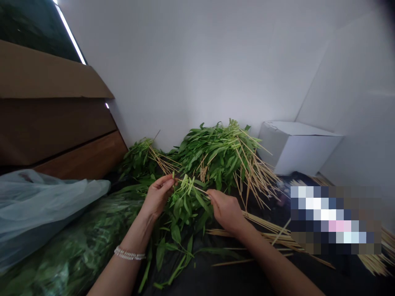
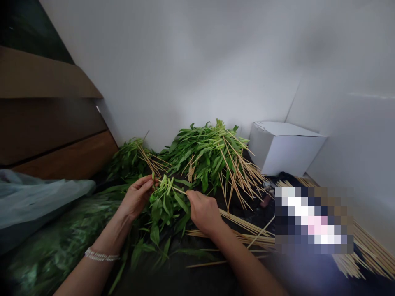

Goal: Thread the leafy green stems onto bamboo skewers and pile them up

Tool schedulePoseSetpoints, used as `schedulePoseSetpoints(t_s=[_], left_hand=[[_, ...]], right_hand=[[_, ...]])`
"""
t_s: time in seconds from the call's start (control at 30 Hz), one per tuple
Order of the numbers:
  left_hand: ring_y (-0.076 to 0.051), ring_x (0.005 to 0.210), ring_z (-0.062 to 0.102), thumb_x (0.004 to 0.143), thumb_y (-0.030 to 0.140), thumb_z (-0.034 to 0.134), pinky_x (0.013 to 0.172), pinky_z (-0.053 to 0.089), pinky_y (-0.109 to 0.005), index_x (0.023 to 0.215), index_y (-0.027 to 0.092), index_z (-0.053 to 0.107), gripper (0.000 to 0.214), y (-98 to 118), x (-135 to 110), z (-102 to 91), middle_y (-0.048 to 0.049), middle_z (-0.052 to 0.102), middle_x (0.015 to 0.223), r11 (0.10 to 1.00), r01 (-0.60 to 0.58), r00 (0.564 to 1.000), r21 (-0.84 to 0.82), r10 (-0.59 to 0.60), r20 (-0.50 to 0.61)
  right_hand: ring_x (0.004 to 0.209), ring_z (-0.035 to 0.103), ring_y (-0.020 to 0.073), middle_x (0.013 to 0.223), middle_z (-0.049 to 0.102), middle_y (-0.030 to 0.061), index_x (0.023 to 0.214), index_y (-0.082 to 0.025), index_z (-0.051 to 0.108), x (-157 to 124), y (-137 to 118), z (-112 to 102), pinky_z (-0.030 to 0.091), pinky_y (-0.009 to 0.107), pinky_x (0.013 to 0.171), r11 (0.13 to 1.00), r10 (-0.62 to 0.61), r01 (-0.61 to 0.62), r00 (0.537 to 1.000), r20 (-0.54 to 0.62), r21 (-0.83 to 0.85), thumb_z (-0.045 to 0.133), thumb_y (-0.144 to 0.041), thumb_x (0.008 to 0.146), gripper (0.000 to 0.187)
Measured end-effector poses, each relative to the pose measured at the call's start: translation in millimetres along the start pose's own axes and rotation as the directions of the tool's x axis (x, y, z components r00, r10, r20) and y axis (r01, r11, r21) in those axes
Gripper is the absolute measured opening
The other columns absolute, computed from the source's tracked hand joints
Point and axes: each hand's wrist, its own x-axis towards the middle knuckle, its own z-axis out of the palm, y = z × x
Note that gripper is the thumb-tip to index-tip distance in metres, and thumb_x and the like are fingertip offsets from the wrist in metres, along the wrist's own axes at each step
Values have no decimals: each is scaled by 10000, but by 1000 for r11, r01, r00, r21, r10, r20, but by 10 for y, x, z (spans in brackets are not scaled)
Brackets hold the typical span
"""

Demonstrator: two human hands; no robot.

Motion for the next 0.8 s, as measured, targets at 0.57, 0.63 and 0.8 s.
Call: schedulePoseSetpoints(t_s=[0.57,0.63,0.8], left_hand=[[-126,617,647,398,321,921,652,525,-244,745,169,743,418,7,-50,49,-13,725,674,994,97,995,-49,-98,-22],[-136,620,649,389,320,923,647,530,-252,736,168,744,419,8,-50,50,-19,724,668,994,99,994,-47,-101,-30],[-134,610,645,369,303,928,630,528,-245,723,162,743,424,26,-57,60,-20,722,664,994,94,995,-52,-96,-39]], right_hand=[[788,663,176,895,699,63,1081,-185,608,-19,16,44,457,248,660,998,-13,14,1000,22,-56,363,-158,954,277],[786,662,175,885,697,62,1082,-183,608,-20,15,44,456,248,663,998,-13,14,1000,21,-60,363,-156,955,276],[806,662,173,913,696,67,1086,-179,606,-24,18,50,456,243,686,998,-22,23,1000,21,-59,365,-160,959,273]])
